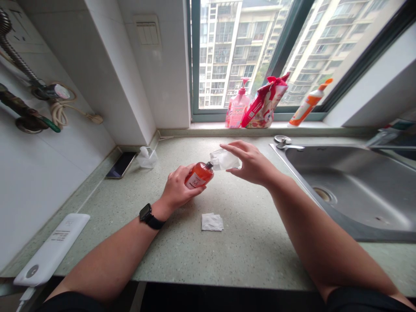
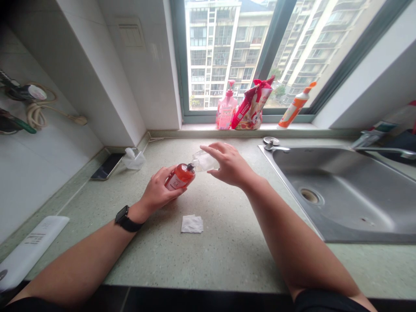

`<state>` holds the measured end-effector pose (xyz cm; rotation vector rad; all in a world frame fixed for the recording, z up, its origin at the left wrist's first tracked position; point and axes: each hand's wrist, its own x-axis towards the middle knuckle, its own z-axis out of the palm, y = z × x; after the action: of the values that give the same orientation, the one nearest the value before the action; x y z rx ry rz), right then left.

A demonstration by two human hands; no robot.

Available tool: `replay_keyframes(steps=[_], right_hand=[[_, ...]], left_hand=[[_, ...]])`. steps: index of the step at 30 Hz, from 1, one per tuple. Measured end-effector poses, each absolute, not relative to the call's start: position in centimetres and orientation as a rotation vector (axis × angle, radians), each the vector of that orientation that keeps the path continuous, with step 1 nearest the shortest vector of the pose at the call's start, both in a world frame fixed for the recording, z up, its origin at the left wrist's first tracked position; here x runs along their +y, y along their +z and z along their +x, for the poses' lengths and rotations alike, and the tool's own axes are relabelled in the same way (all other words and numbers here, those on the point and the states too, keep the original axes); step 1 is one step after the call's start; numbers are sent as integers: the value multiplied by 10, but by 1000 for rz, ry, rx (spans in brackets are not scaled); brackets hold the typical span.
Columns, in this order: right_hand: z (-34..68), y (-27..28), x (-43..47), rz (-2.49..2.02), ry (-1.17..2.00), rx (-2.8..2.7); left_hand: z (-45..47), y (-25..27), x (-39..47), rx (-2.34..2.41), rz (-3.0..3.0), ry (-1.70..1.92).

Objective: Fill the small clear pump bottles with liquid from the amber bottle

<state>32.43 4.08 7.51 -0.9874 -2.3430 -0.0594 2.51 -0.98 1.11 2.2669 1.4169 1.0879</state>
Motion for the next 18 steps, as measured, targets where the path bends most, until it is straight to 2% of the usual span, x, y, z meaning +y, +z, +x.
replay_keyframes(steps=[18], right_hand=[[320, 79, 37, -968, -121, -2321]], left_hand=[[25, 11, -9, 1401, 2252, 1098]])
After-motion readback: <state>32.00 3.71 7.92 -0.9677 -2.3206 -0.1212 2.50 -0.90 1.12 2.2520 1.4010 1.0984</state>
